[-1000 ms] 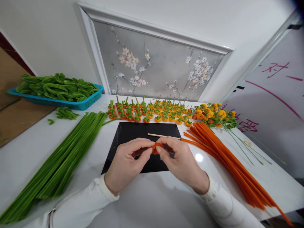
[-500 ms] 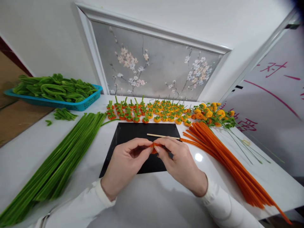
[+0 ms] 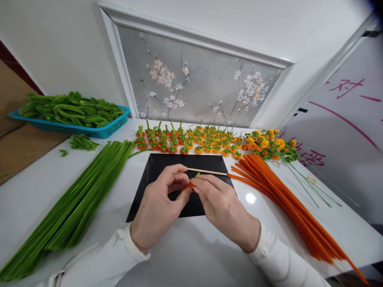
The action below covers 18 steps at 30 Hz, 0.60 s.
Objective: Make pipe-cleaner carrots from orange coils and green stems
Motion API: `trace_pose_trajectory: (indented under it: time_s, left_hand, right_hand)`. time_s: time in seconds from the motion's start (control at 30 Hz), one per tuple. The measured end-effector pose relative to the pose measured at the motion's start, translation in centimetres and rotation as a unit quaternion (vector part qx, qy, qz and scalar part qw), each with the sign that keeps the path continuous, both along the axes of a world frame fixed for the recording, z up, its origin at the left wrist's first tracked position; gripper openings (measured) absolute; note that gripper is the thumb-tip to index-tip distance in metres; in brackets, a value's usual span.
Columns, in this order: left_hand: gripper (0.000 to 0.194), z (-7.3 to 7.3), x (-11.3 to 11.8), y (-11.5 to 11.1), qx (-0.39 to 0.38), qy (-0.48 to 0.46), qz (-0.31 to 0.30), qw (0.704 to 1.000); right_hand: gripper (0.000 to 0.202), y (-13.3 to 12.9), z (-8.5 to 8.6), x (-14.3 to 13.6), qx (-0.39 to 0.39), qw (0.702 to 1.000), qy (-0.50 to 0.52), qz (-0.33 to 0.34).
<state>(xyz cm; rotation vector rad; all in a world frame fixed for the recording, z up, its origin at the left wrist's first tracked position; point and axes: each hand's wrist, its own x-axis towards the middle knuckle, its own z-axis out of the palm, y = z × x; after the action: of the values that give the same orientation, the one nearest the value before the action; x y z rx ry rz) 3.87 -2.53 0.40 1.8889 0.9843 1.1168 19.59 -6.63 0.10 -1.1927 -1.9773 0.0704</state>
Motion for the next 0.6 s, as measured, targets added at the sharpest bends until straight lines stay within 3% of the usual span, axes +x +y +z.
trace_pose_trajectory:
  time_s: [0.13, 0.33, 0.5, 0.6]
  left_hand:
    - [0.037, 0.2, 0.0, 0.5, -0.054, -0.038, -0.043, 0.997]
    - [0.017, 0.5, -0.2, 1.2, -0.099, -0.059, -0.094, 0.989]
    - [0.015, 0.7, -0.3, 1.4, -0.204, -0.102, -0.091, 0.970]
    - [0.021, 0.8, -0.3, 1.4, -0.258, -0.147, -0.070, 0.952]
  right_hand:
    - [0.028, 0.4, 0.3, 0.4, -0.032, 0.999, 0.026, 0.010]
    - [0.019, 0.8, 0.4, 0.9, -0.071, 0.995, 0.070, 0.000]
    - [0.025, 1.0, 0.1, 1.1, -0.129, 0.977, 0.170, -0.001]
    - [0.027, 1.0, 0.0, 1.3, -0.112, 0.976, 0.185, 0.000]
